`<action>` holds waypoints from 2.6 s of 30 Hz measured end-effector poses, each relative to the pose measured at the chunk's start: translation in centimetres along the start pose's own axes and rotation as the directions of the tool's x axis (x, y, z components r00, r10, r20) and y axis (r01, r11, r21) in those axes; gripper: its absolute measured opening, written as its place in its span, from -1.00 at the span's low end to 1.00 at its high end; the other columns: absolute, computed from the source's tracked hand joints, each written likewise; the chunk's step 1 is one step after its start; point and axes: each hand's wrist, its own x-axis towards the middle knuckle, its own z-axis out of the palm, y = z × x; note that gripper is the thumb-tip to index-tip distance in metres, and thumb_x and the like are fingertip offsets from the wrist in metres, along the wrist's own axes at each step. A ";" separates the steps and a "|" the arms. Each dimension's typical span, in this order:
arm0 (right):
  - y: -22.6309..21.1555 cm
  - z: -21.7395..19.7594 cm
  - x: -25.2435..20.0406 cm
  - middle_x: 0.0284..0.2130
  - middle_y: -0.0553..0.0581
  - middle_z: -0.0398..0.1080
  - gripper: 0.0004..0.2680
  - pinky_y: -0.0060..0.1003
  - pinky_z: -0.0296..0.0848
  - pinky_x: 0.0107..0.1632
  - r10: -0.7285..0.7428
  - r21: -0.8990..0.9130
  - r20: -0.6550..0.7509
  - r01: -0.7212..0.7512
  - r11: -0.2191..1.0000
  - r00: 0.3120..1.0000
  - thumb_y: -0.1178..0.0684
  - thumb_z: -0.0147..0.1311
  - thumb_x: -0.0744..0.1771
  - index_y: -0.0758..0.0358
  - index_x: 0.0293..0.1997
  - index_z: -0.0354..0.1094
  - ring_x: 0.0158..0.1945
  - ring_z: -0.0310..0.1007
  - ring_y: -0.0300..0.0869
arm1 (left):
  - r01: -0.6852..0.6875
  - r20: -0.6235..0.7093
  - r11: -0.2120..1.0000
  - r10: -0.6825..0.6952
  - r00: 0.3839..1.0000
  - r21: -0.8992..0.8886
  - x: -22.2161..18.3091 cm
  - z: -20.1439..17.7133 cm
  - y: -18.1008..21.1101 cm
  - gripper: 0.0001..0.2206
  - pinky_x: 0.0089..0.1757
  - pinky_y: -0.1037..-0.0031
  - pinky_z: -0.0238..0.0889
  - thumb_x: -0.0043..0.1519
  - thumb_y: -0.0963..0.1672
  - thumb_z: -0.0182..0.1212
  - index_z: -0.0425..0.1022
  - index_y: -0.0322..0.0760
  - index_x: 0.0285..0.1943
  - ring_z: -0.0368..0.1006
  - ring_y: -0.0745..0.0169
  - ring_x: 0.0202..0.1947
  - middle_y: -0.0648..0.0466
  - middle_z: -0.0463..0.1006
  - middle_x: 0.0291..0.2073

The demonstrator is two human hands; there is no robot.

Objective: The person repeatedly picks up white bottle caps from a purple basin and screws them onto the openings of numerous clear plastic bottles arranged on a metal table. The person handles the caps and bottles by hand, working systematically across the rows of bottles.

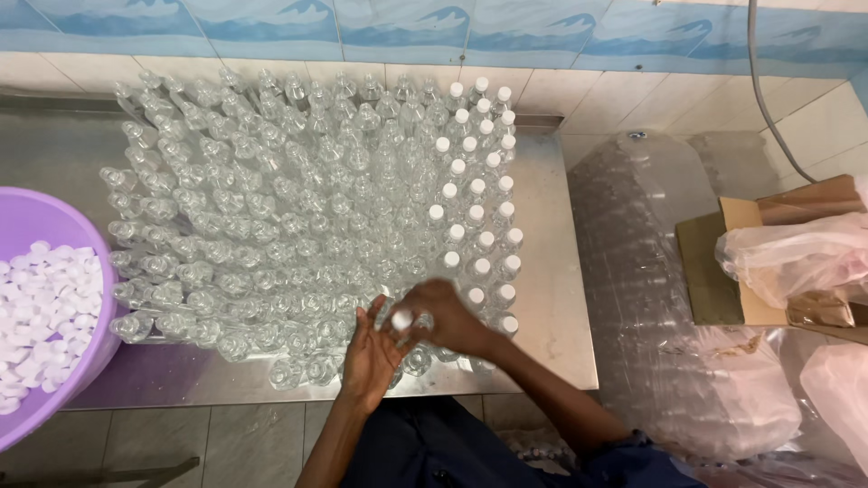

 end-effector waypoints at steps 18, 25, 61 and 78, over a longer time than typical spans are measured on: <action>7.2 -2.7 1.3 -0.17 0.02 0.63 -0.57 -0.01 0.15 0.24 0.413 -0.337 0.061 -0.371 0.865 0.909 -0.41 -0.17 0.44 -0.05 0.30 0.46 -0.01 0.56 -0.04 | -0.137 -0.123 0.987 0.126 0.984 -0.087 0.4 -10.3 2.5 -0.59 0.39 -0.07 0.18 0.44 -0.07 -0.02 0.34 -0.25 0.46 0.33 -0.26 0.45 -0.26 0.40 0.46; 8.6 -2.6 1.6 -0.34 -0.01 0.67 -0.58 0.00 0.11 0.37 0.438 -0.282 0.096 -0.398 0.873 0.894 -0.35 -0.12 0.45 0.08 0.28 0.52 -0.19 0.64 -0.10 | -0.142 -0.082 0.987 0.135 0.987 -0.081 1.3 -11.0 3.1 -0.60 0.35 0.00 0.22 0.47 -0.06 -0.02 0.35 -0.26 0.46 0.36 -0.19 0.40 -0.21 0.42 0.41; 5.2 -1.9 4.2 -0.19 -0.08 0.82 -0.58 -0.14 0.58 0.08 0.729 -0.668 -0.110 -0.594 0.449 0.675 -0.44 0.13 0.38 -0.16 0.29 0.59 0.13 0.71 0.00 | -0.553 -0.104 0.828 0.544 0.833 -0.093 -4.5 -31.6 28.3 -0.72 -0.05 0.25 0.58 0.43 -0.10 0.23 0.54 -0.36 0.24 0.67 0.04 -0.05 -0.13 0.71 0.03; -9.7 16.1 5.5 -0.20 -0.03 0.74 -0.78 -0.28 0.54 0.25 0.709 -0.348 -0.397 -0.811 0.471 0.583 -0.24 0.27 0.46 -0.05 0.07 0.74 0.10 0.69 -0.17 | 0.346 -0.275 0.036 0.685 0.674 0.937 10.6 -60.7 55.0 -0.01 0.22 -0.42 0.24 0.14 0.40 0.10 -0.03 0.01 0.67 -0.06 -0.59 0.47 -0.33 -0.15 0.51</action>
